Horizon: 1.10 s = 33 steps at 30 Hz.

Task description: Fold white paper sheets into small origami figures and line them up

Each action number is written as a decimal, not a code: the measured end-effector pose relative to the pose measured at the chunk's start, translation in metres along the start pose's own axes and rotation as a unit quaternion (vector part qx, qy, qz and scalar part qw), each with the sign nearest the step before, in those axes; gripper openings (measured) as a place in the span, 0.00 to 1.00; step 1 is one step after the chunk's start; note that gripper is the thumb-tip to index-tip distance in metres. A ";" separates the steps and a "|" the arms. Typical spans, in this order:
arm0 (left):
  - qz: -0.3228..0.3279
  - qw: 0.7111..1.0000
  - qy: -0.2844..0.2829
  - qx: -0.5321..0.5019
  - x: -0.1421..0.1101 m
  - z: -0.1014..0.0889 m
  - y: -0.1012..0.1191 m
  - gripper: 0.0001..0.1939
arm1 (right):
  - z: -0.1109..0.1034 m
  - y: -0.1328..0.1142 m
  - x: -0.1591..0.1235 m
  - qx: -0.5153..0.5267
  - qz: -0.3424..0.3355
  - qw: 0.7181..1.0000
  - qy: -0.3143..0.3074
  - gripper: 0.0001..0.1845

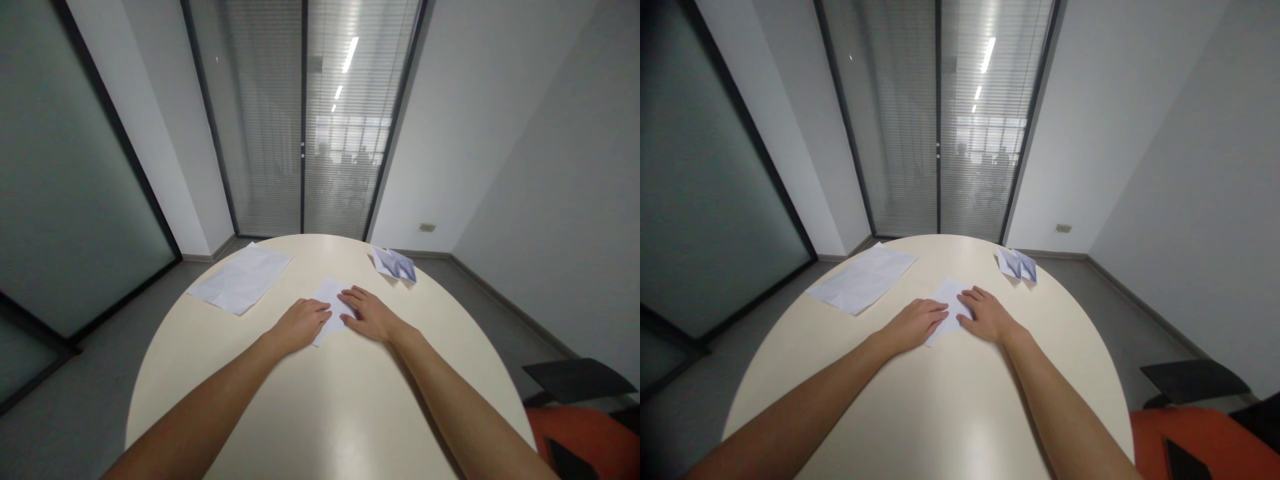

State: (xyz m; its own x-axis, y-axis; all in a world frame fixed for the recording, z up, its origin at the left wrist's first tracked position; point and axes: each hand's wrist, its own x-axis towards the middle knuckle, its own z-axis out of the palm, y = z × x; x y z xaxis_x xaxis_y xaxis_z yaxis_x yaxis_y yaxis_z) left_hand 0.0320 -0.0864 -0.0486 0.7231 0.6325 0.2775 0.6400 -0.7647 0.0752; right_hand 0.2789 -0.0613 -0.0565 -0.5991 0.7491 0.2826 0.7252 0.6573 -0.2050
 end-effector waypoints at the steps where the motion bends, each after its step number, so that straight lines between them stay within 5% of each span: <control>1: 0.002 1.000 -0.002 0.010 0.000 -0.001 0.000 0.16 | 0.000 0.000 0.000 -0.008 0.000 1.000 0.004 0.31; 12: -0.010 1.000 0.003 0.021 -0.005 -0.003 0.004 0.18 | 0.006 0.007 -0.006 -0.017 0.041 0.999 -0.002 0.34; 23: 0.029 0.999 0.025 0.004 -0.002 -0.004 -0.011 0.10 | 0.004 0.008 -0.005 -0.047 0.044 0.998 -0.010 0.38; 33: -0.034 0.999 0.022 0.021 -0.004 0.003 -0.019 0.12 | 0.001 0.005 -0.006 -0.014 0.063 0.996 -0.055 0.48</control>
State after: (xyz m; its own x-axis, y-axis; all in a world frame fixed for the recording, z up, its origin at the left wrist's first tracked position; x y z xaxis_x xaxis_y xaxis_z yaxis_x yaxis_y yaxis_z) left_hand 0.0176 -0.0734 -0.0540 0.6657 0.6765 0.3148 0.6987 -0.7133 0.0554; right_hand 0.2855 -0.0629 -0.0602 -0.5352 0.8312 0.1506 0.8054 0.5559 -0.2058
